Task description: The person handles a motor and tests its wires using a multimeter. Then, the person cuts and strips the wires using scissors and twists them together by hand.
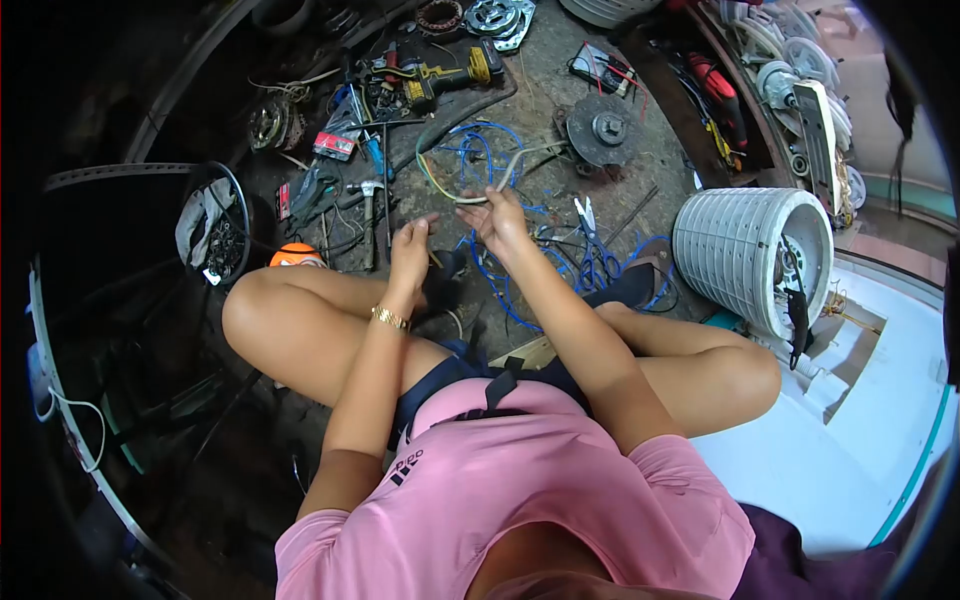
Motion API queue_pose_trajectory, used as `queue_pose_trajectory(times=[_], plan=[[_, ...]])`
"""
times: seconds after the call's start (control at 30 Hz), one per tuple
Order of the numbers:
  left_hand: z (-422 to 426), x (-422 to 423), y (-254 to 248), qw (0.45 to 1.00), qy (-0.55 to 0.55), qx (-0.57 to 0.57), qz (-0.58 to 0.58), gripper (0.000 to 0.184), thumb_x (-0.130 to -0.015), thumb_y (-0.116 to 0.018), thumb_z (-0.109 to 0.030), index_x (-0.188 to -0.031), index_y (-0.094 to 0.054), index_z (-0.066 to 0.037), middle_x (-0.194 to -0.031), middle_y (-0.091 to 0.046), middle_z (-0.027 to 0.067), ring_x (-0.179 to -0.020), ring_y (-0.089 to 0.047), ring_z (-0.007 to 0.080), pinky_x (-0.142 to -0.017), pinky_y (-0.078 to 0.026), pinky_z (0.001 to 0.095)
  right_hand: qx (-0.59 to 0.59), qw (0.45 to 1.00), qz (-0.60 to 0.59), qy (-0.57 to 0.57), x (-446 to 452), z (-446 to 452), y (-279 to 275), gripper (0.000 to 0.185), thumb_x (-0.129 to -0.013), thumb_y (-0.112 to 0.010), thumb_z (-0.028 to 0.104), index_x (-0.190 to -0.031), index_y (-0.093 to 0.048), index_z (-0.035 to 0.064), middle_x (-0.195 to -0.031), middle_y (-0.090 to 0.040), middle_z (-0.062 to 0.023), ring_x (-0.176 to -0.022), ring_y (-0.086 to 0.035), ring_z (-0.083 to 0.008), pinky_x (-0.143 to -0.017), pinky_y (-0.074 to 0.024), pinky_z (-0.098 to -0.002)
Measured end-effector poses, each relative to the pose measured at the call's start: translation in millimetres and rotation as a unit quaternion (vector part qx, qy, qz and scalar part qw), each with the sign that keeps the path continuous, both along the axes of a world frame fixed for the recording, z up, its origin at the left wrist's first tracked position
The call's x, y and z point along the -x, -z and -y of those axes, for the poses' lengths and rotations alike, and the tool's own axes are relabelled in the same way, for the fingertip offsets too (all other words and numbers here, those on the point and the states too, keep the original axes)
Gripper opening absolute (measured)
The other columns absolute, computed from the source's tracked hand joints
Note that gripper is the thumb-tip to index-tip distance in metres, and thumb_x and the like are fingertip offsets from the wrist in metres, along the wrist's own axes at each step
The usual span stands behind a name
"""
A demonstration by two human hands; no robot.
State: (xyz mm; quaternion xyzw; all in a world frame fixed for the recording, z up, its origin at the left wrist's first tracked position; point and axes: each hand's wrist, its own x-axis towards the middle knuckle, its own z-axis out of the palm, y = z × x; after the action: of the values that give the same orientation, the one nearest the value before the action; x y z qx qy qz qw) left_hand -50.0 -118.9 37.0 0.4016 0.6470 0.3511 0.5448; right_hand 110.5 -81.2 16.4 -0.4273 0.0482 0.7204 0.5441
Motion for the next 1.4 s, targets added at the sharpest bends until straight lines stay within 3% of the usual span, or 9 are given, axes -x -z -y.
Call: queue_pose_trajectory(times=[0.1, 0.23, 0.47, 0.6, 0.7, 0.8, 1.03, 1.2, 1.4], plan=[[-6.0, -19.4, -15.4, 0.972, -0.056, 0.142, 0.179, 0.045, -0.098, -0.043, -0.038, -0.121, -0.056, -0.002, -0.088, -0.056, 0.0015, -0.054, -0.038, 0.0065, -0.053, -0.034, 0.0219, -0.02, 1.0, 0.015, 0.009, -13.7, 14.7, -12.6, 0.013, -0.097, -0.04, 0.011, -0.108, -0.034, 0.0077, -0.095, -0.056, -0.0173, -0.078, -0.062, -0.0324, -0.071, -0.0558, -0.0473], [-22.0, -45.2, -34.2, 0.981, -0.007, 0.033, 0.194, 0.042, -0.097, -0.047, -0.038, -0.116, -0.058, -0.002, -0.071, -0.039, -0.0041, -0.052, -0.035, 0.0035, -0.048, -0.03, 0.0219, -0.03, 0.999, 0.029, 0.008, -28.7, 30.3, -10.1, 0.007, -0.097, -0.039, 0.01, -0.103, -0.037, 0.0068, -0.096, -0.055, -0.0183, -0.086, -0.061, -0.0369, -0.077, -0.054, -0.0507], [-40.1, -58.3, -19.8, 0.995, 0.071, -0.018, 0.072, 0.025, -0.092, -0.056, -0.027, -0.105, -0.063, -0.007, -0.064, -0.044, -0.0082, -0.052, -0.035, 0.0043, -0.047, -0.027, 0.0214, -0.083, 0.996, -0.031, -0.017, -53.5, 48.2, -14.0, 0.023, -0.097, -0.037, 0.012, -0.119, -0.037, 0.0058, -0.098, -0.056, -0.0174, -0.08, -0.063, -0.0337, -0.071, -0.0557, -0.042], [-56.5, -41.4, -37.2, 0.959, -0.047, -0.16, 0.23, 0.015, -0.092, -0.056, -0.015, -0.097, -0.066, -0.004, -0.099, -0.066, 0.0051, -0.088, -0.058, 0.0109, -0.082, -0.043, 0.0246, -0.047, 0.964, 0.187, -0.185, -61.8, 68.3, 7.5, 0.023, -0.095, -0.045, 0.018, -0.104, -0.058, 0.0014, -0.108, -0.058, -0.0113, -0.08, -0.065, -0.0276, -0.07, -0.055, -0.0375], [-56.6, -37.1, -70.4, 0.916, -0.045, -0.229, 0.325, 0.018, -0.093, -0.053, -0.013, -0.1, -0.062, 0.001, -0.098, -0.066, 0.0094, -0.091, -0.061, 0.0182, -0.09, -0.046, 0.0319, -0.235, 0.652, 0.518, -0.501, -55.7, 100.0, 78.1, 0.017, -0.085, -0.057, 0.015, -0.099, -0.066, 0.0111, -0.112, -0.059, -0.0092, -0.083, -0.064, -0.0283, -0.071, -0.0534, -0.0416], [-52.2, -37.6, -78.8, 0.904, -0.02, -0.22, 0.365, 0.023, -0.094, -0.052, -0.015, -0.108, -0.056, 0.003, -0.092, -0.065, 0.0102, -0.084, -0.062, 0.0213, -0.092, -0.048, 0.0402, -0.379, 0.306, 0.64, -0.594, -26.9, 143.7, 75.6, 0.019, -0.077, -0.062, 0.021, -0.095, -0.07, 0.024, -0.121, -0.056, 0.0018, -0.103, -0.056, -0.0248, -0.078, -0.0485, -0.0447], [-49.9, -40.3, -92.1, 0.924, -0.018, -0.153, 0.349, 0.026, -0.094, -0.049, -0.011, -0.117, -0.05, 0.001, -0.079, -0.056, 0.0047, -0.074, -0.059, 0.0163, -0.083, -0.052, 0.0391, -0.484, 0.051, 0.617, -0.619, 4.3, 160.7, 112.1, 0.026, -0.073, -0.067, 0.024, -0.098, -0.069, 0.0261, -0.111, -0.057, 0.0007, -0.115, -0.047, -0.0204, -0.086, -0.0408, -0.0455], [-49.0, -29.8, -80.3, 0.935, -0.039, -0.143, 0.322, 0.026, -0.096, -0.047, -0.014, -0.118, -0.05, 0.001, -0.075, -0.051, 0.0021, -0.064, -0.05, 0.0118, -0.074, -0.05, 0.0342, -0.35, 0.503, 0.63, -0.477, -59.0, 123.3, 84.0, 0.05, -0.063, -0.073, 0.003, -0.109, -0.057, 0.0115, -0.119, -0.053, -0.0107, -0.106, -0.053, -0.0347, -0.084, -0.0463, -0.0426], [-33.8, -37.6, -63.1, 0.949, 0.009, -0.102, 0.299, 0.029, -0.099, -0.042, -0.028, -0.105, -0.057, -0.003, -0.058, -0.029, -0.0047, -0.052, -0.029, 0.0064, -0.055, -0.034, 0.0244, -0.302, 0.73, 0.481, -0.38, -103.2, 97.8, -13.7, 0.052, -0.069, -0.072, -0.001, -0.115, -0.051, 0.0074, -0.119, -0.054, -0.0073, -0.107, -0.056, -0.0214, -0.093, -0.0433, -0.0329]])
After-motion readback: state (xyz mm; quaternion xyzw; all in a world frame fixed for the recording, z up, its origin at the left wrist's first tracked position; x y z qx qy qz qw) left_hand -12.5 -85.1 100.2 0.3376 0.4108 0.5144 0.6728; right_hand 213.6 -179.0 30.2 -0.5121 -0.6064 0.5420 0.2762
